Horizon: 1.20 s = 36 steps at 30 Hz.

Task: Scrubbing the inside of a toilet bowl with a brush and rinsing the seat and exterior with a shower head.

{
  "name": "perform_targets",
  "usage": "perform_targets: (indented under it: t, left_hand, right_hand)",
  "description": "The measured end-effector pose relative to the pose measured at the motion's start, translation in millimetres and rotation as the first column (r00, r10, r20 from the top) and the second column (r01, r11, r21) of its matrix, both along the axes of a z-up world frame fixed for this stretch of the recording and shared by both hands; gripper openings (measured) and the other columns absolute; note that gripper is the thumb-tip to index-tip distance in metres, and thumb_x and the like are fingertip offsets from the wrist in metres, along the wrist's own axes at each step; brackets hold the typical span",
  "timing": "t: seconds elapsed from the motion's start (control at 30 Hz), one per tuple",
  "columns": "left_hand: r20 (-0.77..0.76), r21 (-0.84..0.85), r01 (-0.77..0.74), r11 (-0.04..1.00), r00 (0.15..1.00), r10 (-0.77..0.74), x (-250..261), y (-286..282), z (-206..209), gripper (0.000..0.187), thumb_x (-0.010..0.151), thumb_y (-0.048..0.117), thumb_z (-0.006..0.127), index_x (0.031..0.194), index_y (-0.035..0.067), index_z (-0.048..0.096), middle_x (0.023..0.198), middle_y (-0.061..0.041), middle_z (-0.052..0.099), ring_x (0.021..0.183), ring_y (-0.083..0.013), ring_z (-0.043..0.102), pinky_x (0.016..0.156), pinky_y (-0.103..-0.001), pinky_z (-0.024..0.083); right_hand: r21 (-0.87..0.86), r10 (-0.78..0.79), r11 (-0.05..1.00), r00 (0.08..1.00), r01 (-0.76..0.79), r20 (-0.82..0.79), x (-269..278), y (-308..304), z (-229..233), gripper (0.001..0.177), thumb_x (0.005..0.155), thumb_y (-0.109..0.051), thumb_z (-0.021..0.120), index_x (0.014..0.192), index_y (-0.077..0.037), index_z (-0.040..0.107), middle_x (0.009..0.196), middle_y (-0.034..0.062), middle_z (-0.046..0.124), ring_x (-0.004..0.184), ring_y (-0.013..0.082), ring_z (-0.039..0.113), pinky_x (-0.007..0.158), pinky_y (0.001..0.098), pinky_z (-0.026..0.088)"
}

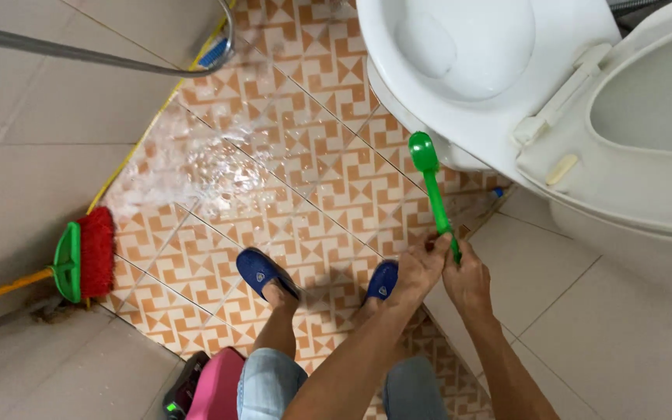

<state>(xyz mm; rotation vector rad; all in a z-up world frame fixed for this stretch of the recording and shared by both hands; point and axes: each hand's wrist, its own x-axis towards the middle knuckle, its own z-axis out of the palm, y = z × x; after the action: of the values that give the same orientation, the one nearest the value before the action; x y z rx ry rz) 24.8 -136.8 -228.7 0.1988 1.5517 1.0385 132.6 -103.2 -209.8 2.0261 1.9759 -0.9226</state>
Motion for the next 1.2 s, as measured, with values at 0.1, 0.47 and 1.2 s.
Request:
perform_targets:
  t: [0.1, 0.47, 1.2]
  left_hand:
    - [0.017, -0.089, 0.176, 0.980, 0.984, -0.175, 21, 5, 2, 0.045, 0.104, 0.042, 0.062, 0.136, 0.010, 0.063, 0.121, -0.020, 0.070, 0.114, -0.0353, 0.065, 0.092, -0.041, 0.052]
    - [0.513, -0.090, -0.497, 0.863, 0.719, 0.468, 77, -36, -119, 0.050, 0.096, 0.014, 0.070, 0.141, 0.001, 0.053, 0.123, -0.004, 0.060, 0.109, -0.0126, 0.058, 0.096, -0.024, 0.047]
    - [0.199, 0.056, -0.325, 0.944, 0.930, 0.309, 73, -39, -163, 0.049, 0.100, 0.015, 0.061, 0.145, 0.000, 0.051, 0.117, -0.003, 0.063, 0.107, -0.0096, 0.058, 0.097, -0.020, 0.044]
  right_hand:
    - [0.064, 0.056, 0.996, 0.998, -0.058, 0.027, 19, 25, -9, 0.046, 0.104, -0.044, 0.050, 0.116, -0.003, 0.068, 0.091, 0.0278, 0.070, 0.082, 0.0454, 0.066, 0.074, 0.0552, 0.053]
    - [0.024, 0.274, 0.957, 0.932, -0.288, 0.237, 51, 147, -152, 0.065, 0.102, -0.060, 0.041, 0.117, -0.002, 0.067, 0.089, 0.0274, 0.070, 0.085, 0.0457, 0.068, 0.076, 0.0582, 0.052]
    - [-0.045, 0.315, 0.949, 0.931, -0.312, 0.184, 93, 137, -177, 0.052, 0.100, -0.050, 0.043, 0.126, -0.012, 0.067, 0.098, 0.0269, 0.071, 0.084, 0.0484, 0.071, 0.074, 0.0595, 0.054]
